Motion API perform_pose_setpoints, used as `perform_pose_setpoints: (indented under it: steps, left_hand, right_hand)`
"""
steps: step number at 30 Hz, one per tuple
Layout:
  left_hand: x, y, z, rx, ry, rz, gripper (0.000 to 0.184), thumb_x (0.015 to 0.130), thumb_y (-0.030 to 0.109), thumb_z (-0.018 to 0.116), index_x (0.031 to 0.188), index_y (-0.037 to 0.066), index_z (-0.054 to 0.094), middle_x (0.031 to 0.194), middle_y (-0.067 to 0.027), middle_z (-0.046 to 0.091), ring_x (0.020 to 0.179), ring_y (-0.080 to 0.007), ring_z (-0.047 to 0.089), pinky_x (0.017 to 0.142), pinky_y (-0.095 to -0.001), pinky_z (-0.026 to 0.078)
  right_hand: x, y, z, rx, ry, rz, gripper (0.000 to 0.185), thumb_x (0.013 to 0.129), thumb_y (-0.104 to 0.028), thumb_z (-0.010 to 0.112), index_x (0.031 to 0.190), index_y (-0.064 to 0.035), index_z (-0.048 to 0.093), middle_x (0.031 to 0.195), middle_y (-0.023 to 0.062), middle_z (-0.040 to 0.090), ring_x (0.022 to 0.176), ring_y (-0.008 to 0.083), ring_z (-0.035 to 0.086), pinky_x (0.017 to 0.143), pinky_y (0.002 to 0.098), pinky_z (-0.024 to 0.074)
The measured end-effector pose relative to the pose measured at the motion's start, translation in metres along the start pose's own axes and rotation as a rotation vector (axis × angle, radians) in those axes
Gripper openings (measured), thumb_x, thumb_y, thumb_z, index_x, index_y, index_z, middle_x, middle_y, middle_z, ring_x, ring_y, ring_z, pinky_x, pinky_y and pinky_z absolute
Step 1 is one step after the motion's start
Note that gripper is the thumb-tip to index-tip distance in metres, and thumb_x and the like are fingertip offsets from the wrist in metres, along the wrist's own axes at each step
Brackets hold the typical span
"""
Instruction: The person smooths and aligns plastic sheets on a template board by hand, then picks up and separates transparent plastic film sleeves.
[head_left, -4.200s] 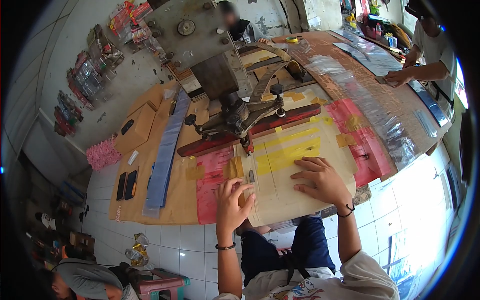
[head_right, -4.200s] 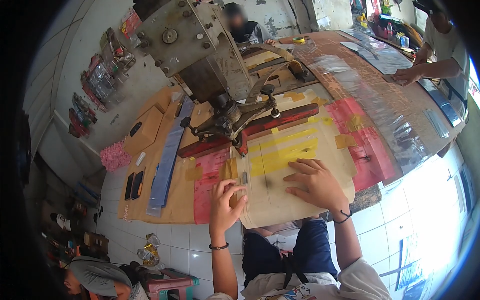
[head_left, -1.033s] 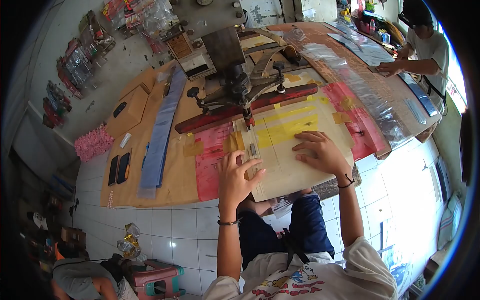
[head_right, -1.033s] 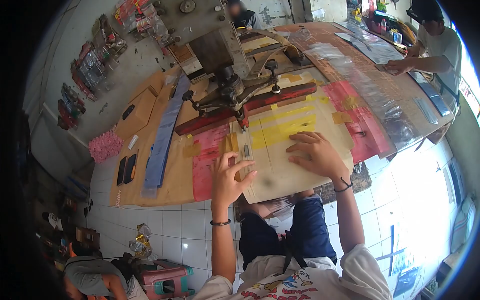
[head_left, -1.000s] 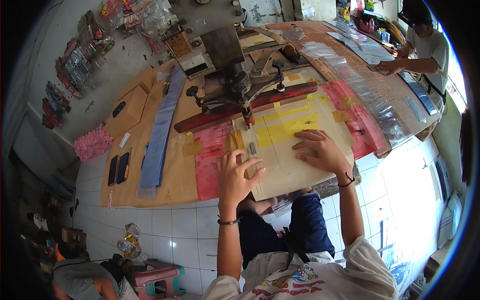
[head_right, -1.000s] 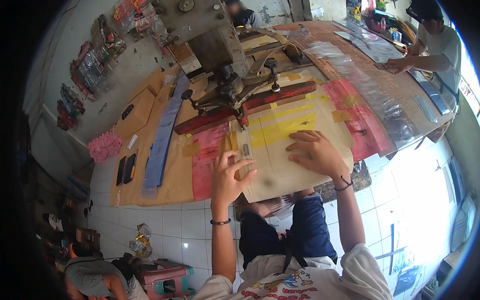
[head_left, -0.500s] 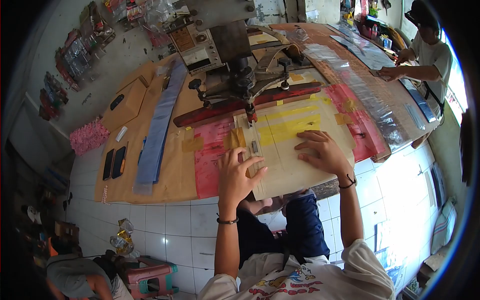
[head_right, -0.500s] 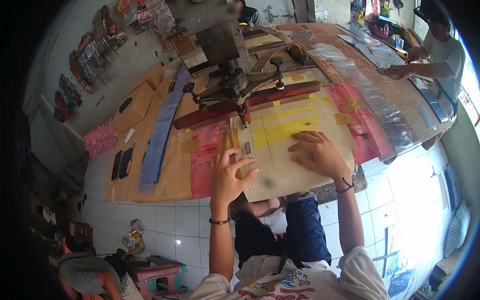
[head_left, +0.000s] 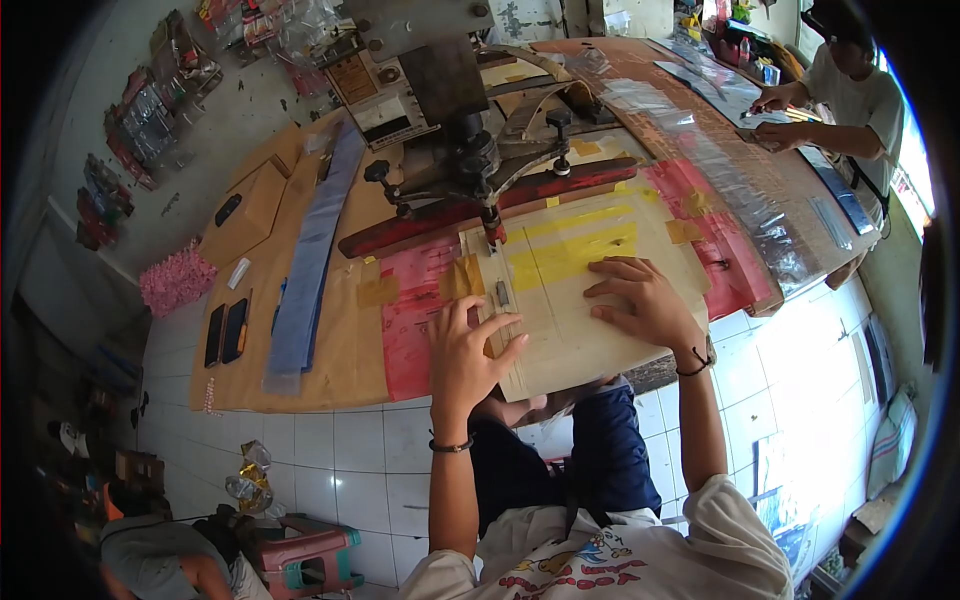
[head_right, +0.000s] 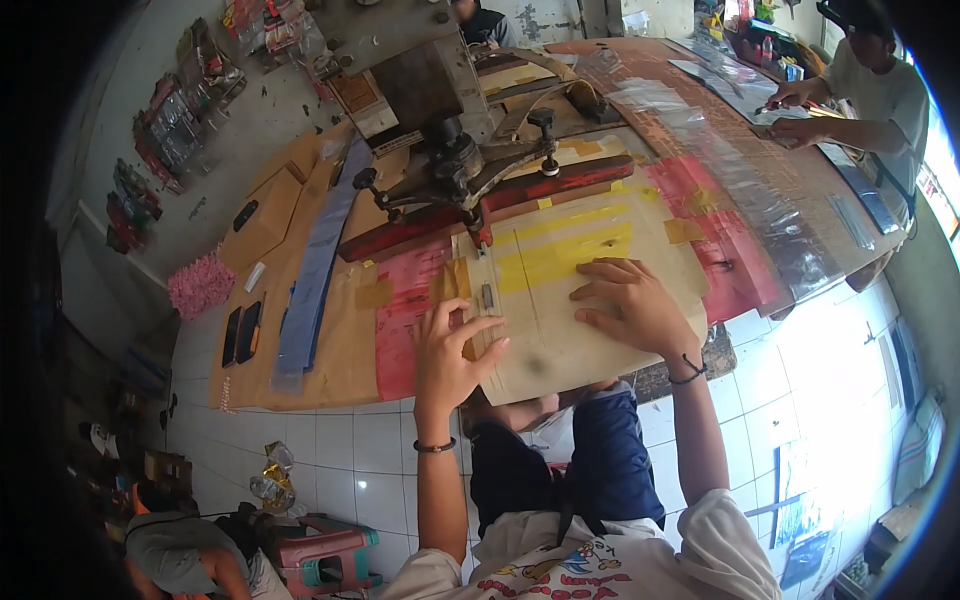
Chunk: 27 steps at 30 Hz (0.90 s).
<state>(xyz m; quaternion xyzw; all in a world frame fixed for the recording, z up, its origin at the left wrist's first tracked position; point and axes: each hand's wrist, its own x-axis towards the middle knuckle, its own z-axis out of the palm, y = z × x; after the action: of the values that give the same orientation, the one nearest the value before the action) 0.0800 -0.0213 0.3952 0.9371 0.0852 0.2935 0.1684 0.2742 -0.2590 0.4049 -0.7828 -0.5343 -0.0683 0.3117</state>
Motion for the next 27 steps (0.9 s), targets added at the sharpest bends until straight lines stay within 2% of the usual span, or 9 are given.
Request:
perform_pose_setpoints:
  steps: [18,21,24,27]
  left_hand:
    - [0.001,0.001,0.0,-0.042,0.008,-0.016,0.026,0.084,0.026,0.084,0.108,0.019,0.083,0.123,-0.0079,0.062,0.115,-0.0301,0.057,0.103,-0.0445,0.044]
    - [0.0,0.001,0.001,-0.046,0.043,-0.016,0.021,0.085,0.021,0.082,0.105,0.014,0.082,0.118,-0.0079,0.063,0.111,-0.0296,0.059,0.1,-0.0427,0.047]
    - [-0.003,-0.005,0.008,-0.116,0.086,-0.071,0.018,0.087,0.022,0.081,0.102,0.014,0.08,0.113,-0.008,0.063,0.109,-0.0302,0.059,0.099,-0.0435,0.045]
    - [-0.001,-0.004,0.007,-0.105,0.111,-0.039,0.015,0.087,0.02,0.08,0.099,0.012,0.078,0.108,-0.0065,0.063,0.103,-0.029,0.06,0.095,-0.0439,0.046]
  right_hand:
    - [0.001,0.003,-0.001,0.031,0.023,-0.01,0.024,0.092,-0.031,0.077,0.11,-0.0152,0.08,0.14,0.01,0.068,0.137,0.0323,0.057,0.115,0.0468,0.0423]
    - [0.0,0.003,0.001,0.027,0.027,-0.013,0.023,0.093,-0.032,0.077,0.11,-0.0157,0.08,0.139,0.0097,0.068,0.136,0.0321,0.057,0.115,0.0468,0.0423]
    - [0.0,0.005,0.001,0.023,0.026,-0.01,0.022,0.093,-0.031,0.077,0.109,-0.016,0.08,0.138,0.0094,0.069,0.136,0.0318,0.057,0.115,0.0469,0.0423]
    - [0.0,0.004,0.002,0.016,0.033,-0.007,0.021,0.093,-0.03,0.077,0.109,-0.0161,0.081,0.137,0.0092,0.069,0.135,0.0316,0.058,0.115,0.0471,0.0422]
